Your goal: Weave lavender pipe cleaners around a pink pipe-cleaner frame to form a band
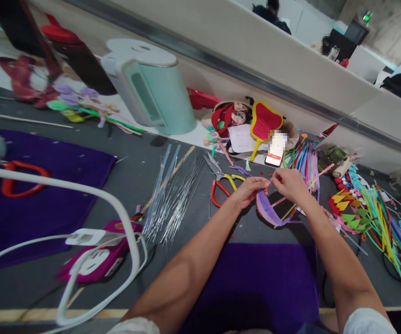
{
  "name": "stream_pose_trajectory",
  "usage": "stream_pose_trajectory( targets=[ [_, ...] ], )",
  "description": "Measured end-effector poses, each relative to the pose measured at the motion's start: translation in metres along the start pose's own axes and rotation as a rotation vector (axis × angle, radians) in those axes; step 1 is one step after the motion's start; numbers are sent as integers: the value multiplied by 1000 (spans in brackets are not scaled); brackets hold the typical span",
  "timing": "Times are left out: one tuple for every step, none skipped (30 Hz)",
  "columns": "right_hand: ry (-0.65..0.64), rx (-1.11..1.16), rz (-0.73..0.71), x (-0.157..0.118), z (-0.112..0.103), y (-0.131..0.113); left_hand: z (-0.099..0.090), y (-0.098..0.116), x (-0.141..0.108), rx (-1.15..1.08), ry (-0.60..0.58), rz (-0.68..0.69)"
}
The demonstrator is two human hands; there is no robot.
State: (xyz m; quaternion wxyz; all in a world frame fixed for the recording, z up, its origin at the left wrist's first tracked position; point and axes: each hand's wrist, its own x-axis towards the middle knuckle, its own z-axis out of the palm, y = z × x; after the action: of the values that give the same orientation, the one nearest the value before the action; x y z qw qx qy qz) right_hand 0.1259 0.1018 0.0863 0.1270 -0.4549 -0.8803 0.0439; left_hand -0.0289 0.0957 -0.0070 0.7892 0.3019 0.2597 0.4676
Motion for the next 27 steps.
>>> stream_pose_trajectory(
  targets=[
    [13,-24,-6,0,1,0,0,0,0,-7,-1,-1],
    [42,-54,-19,-1,1,0,-1,-1,1,-16,-5,-1],
    [81,-87,-40,-2,2,0,-1,-1,1,-25,-13,-1],
    [126,-117,-67,-4,4,1,-1,-1,2,-34,-22,1],
    [172,-144,-102,-6,5,2,-2,-1,2,-44,-30,4],
    [215,-164,-145,-8,6,3,-2,0,2,-54,-36,6],
    [251,-179,-193,-11,7,5,-2,0,2,-64,-40,6],
    [276,-191,-240,-13,8,7,-3,0,2,-73,-41,6],
    [292,-202,-281,-16,9,10,-3,0,3,-81,-40,6],
    [299,-212,-311,-18,9,12,-3,0,3,-88,-40,4],
    [298,-223,-332,-20,10,14,-3,0,3,-93,-43,3],
    [290,-234,-346,-21,10,16,-3,0,4,-99,-49,1],
    [277,-244,-357,-22,10,18,-3,-1,4,-106,-55,-1],
    [263,-253,-365,-23,10,19,-3,-1,4,-113,-61,-4],
    [250,-260,-372,-23,10,20,-4,-2,5,-118,-64,-9],
    [240,-265,-376,-23,10,20,-4,-2,5,-120,-64,-13],
    [235,-269,-377,-22,10,20,-4,-2,5,-118,-61,-14],
    [233,-274,-376,-22,10,20,-4,-3,5,-112,-59,-14],
    [235,-279,-374,-21,11,20,-3,-3,5,-106,-57,-9],
    [238,-283,-372,-20,11,19,-3,-3,5,-101,-54,-3],
    [242,-286,-371,-19,11,18,-3,-3,5,-96,-50,3],
    [242,-286,-368,-18,12,17,-3,-3,5,-89,-44,10],
    [241,-285,-363,-17,12,16,-3,-3,5,-79,-36,17],
    [236,-281,-356,-16,13,15,-4,-4,5,-68,-27,25],
    [226,-277,-345,-15,13,15,-4,-4,5,-55,-18,33],
    [214,-270,-331,-14,13,14,-4,-4,4,-42,-14,43],
    [196,-260,-317,-12,12,14,-4,-3,4,-31,-14,53]
  ],
)
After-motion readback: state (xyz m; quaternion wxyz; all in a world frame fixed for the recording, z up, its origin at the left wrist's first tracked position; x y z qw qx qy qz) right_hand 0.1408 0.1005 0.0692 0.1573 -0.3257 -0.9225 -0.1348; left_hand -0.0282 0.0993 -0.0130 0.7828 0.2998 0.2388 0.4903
